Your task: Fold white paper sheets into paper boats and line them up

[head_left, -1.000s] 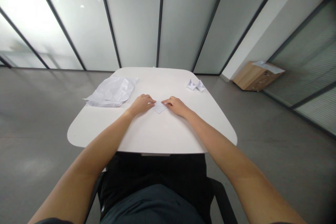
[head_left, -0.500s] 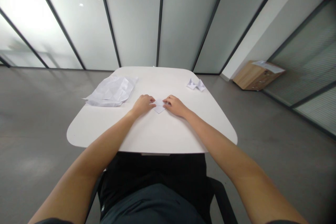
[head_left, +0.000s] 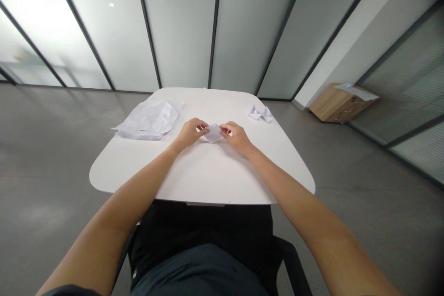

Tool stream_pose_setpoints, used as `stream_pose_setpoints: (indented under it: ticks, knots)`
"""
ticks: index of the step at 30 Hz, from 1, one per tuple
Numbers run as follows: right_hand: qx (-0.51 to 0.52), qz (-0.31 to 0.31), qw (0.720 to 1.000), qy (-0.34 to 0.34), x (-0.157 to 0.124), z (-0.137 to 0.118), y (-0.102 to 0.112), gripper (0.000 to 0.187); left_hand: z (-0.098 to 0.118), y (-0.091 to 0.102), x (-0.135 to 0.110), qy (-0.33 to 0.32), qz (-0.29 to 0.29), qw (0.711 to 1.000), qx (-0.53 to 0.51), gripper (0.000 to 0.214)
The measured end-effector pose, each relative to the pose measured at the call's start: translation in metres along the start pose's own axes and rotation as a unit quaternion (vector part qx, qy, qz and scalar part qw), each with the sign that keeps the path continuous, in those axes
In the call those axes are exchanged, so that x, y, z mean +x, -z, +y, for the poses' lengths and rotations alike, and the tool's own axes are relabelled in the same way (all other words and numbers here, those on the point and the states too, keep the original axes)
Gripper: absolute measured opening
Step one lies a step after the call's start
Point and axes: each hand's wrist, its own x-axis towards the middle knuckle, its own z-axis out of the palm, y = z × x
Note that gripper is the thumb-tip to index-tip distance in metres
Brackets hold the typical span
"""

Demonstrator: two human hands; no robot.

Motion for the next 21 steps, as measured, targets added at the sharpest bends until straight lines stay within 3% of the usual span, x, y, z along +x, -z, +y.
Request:
stream_pose_setpoints:
  ticks: [2,5,7,13,17,21]
  knots:
    - [-0.015,0.026,0.999,0.038,0.001,-0.003,0.006,0.016,0.005,0.003,0.000,-0.026,0.031,0.999,-0.004,0.019]
    - [-0.037,0.045,0.996,0.061,0.001,-0.003,0.011,0.017,0.008,0.004,-0.001,-0.049,0.034,0.998,-0.001,0.018]
    - [-0.063,0.024,0.996,0.063,0.000,0.000,0.010,0.015,0.006,0.003,-0.002,-0.062,0.010,0.998,0.011,0.016]
    - [-0.099,-0.115,0.988,0.041,-0.003,0.011,0.001,0.011,-0.011,0.001,-0.002,-0.052,-0.124,0.986,0.095,0.021]
    - [-0.104,-0.132,0.985,0.038,-0.005,0.014,-0.003,0.017,-0.017,0.005,-0.001,-0.050,-0.176,0.977,0.110,0.023]
    - [-0.126,-0.149,0.979,0.055,-0.005,0.016,-0.002,0.018,-0.015,0.007,-0.003,-0.071,-0.182,0.974,0.117,0.026]
